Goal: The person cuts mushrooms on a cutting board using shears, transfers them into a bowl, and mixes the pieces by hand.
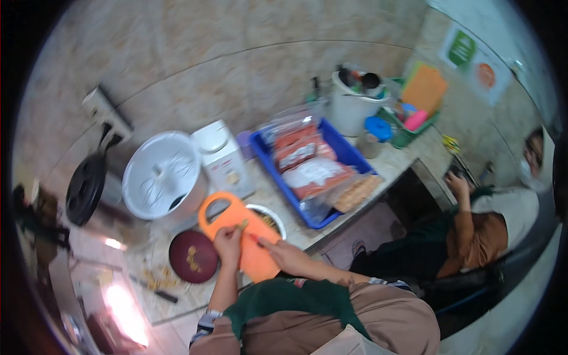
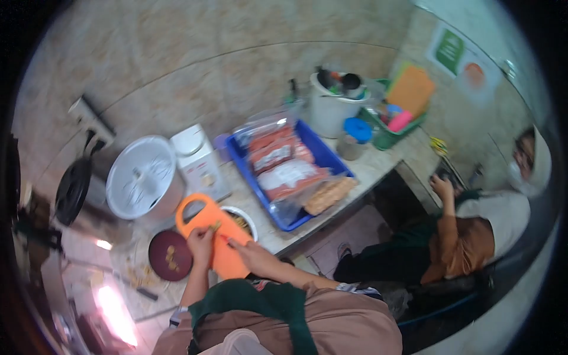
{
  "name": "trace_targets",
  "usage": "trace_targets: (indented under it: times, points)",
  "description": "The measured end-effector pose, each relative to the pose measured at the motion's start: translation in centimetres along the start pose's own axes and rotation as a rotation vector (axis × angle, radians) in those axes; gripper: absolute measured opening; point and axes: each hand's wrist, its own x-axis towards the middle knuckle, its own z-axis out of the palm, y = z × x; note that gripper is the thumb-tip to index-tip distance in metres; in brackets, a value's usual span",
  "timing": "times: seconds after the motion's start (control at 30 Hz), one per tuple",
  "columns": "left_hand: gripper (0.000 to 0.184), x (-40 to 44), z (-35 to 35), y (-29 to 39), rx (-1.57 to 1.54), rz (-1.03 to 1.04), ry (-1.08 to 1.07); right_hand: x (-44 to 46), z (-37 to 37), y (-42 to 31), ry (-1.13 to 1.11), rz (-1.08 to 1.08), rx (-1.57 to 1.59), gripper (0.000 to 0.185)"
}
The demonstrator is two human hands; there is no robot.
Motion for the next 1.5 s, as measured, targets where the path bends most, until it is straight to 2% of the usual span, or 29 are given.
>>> trace_targets:
  times: [0.07, 0.3, 0.67, 0.77, 0.83, 0.97, 1.07, 1.23, 1.33, 1.5]
  points:
    - [0.013, 0.0, 0.2, -0.2, -0.088, -0.006, 0.004, 0.5, 0.3, 0.0, -0.014, -0.007, 0.007, 0.045]
    - [0.011, 0.4, 0.0, -1.2, -0.033, -0.005, -0.038, 0.9, 1.3, 0.9, 0.030, 0.020, -0.032, 0.046]
    - [0.012, 0.9, 0.0, -2.5, -0.063, 0.044, -0.047, -1.7, -0.8, 0.1, -0.157, 0.153, 0.078, 0.043]
    - [0.013, 1.1, 0.2, -2.4, -0.138, -0.048, -0.102, -1.9, -0.4, 0.8, -0.167, 0.193, 0.130, 0.043]
    - [0.011, 0.6, -0.1, -1.2, -0.159, -0.045, -0.084, -2.0, -0.1, 1.3, -0.110, 0.097, 0.087, 0.042]
    - [0.009, 1.2, 0.1, -2.6, -0.093, -0.025, -0.061, -2.3, -0.3, 1.2, -0.120, 0.134, 0.156, 0.042]
    - [0.009, 1.7, 0.2, -3.5, -0.161, -0.067, -0.085, -2.7, -1.6, 0.5, -0.120, 0.118, 0.120, 0.042]
    - [0.012, 1.5, 0.3, -2.8, -0.034, -0.024, -0.054, -2.3, -0.7, 0.7, 0.056, -0.014, 0.137, 0.044]
    - [0.011, 1.2, 0.1, -2.2, -0.087, -0.079, -0.068, -1.8, -1.3, -0.3, -0.039, 0.069, 0.166, 0.044]
    - [0.011, 1.6, 0.3, -3.4, -0.019, -0.005, -0.039, -1.3, -0.4, -0.3, -0.030, 0.042, 0.148, 0.044]
